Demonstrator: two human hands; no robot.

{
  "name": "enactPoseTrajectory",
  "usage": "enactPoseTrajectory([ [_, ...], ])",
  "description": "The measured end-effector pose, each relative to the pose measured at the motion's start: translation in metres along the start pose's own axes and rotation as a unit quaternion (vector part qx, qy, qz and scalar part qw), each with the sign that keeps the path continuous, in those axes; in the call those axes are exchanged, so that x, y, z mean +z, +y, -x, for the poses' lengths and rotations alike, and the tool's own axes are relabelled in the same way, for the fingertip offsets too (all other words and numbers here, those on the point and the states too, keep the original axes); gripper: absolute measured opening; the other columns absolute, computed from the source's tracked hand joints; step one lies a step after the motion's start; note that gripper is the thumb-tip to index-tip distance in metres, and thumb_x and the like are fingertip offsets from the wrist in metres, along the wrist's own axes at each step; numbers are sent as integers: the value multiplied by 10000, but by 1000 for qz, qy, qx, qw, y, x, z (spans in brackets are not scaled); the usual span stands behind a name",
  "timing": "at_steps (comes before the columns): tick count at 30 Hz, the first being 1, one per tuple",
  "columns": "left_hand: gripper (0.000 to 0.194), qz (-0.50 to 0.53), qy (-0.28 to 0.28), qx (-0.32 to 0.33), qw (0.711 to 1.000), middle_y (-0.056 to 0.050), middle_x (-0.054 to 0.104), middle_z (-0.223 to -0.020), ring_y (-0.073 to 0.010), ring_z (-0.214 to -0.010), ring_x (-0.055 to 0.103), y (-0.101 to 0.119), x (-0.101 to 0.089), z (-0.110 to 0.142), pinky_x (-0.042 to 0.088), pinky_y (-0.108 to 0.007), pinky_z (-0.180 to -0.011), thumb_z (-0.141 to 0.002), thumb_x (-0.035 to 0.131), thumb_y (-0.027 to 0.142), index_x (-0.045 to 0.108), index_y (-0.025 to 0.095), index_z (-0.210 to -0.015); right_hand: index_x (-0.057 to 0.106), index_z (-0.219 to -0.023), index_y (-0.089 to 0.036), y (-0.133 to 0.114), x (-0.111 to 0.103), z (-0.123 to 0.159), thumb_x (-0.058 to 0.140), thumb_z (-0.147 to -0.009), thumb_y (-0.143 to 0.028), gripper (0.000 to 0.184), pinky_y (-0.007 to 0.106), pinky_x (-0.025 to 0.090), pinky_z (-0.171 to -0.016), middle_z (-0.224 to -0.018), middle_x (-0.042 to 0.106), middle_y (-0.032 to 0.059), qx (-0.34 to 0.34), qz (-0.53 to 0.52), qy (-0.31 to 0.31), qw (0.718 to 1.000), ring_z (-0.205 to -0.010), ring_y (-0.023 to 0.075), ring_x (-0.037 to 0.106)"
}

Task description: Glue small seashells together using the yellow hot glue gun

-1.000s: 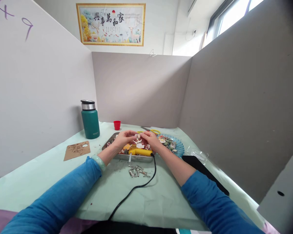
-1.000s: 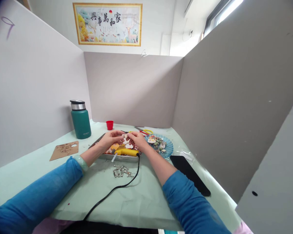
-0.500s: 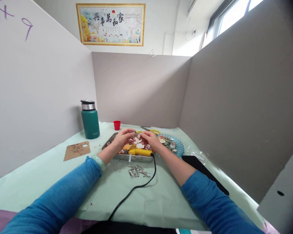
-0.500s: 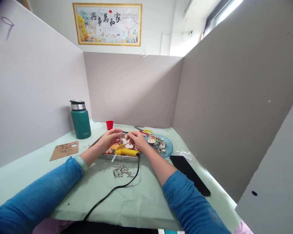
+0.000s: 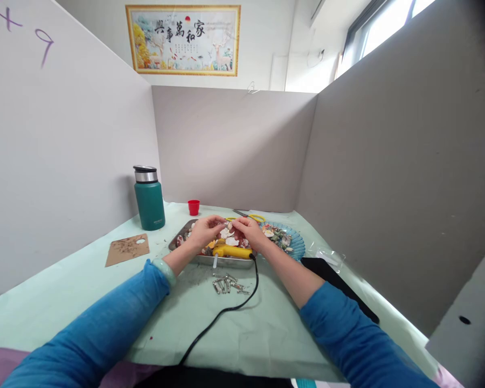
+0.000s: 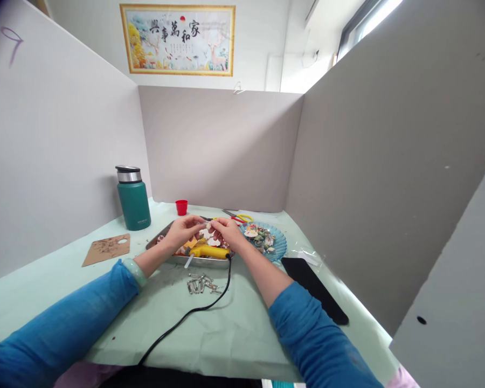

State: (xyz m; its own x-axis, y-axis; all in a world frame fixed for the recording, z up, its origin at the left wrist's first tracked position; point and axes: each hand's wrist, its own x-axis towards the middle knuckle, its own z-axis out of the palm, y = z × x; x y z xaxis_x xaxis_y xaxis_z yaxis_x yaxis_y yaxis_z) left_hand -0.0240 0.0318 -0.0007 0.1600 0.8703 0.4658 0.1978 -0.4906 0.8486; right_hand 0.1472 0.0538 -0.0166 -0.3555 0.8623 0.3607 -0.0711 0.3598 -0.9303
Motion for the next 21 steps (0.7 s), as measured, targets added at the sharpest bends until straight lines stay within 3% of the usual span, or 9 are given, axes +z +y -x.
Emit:
enactPoseTrajectory([
  [8, 191, -27, 21, 10, 999, 6, 607, -597, -104, -472, 551, -7, -1, -2, 399, -195, -431, -679, 662, 318, 654, 168, -797, 600, -721, -157, 2, -1, 0, 578, -759, -455, 301, 176, 337, -400, -597, 587, -9, 1, 12, -26, 1000, -434, 63, 467],
  [13, 161, -10, 54, -5, 998, 8, 603, -581, -102, -454, 546, -1, -2, -1, 396, -196, -426, -657, 662, 288, 643, 163, -757, 607, -783, -155, 3, 1, -1, 551, -785, -462, 313, 167, 344, -388, -692, 620, 15, -2, 25, -21, 999, -445, 58, 489],
  [17, 170, 3, 102, -31, 994, 7, 599, -560, -111, -461, 549, 2, -4, -1, 392, -197, -416, -639, 664, 278, 640, 156, -753, 590, -815, -171, -8, 2, 1, 525, -809, -454, 291, 177, 338, -372, -725, 638, 26, 9, 117, 20, 993, -456, 78, 518],
  [21, 174, 4, 132, -53, 990, 15, 571, -515, -117, -461, 548, 1, -8, -1, 382, -191, -395, -633, 664, 269, 627, 153, -757, 592, -736, -176, -36, 4, 14, 510, -816, -490, 334, 213, 357, -428, -660, 637, 26, 1, 268, -49, 962, -489, 109, 531],
])
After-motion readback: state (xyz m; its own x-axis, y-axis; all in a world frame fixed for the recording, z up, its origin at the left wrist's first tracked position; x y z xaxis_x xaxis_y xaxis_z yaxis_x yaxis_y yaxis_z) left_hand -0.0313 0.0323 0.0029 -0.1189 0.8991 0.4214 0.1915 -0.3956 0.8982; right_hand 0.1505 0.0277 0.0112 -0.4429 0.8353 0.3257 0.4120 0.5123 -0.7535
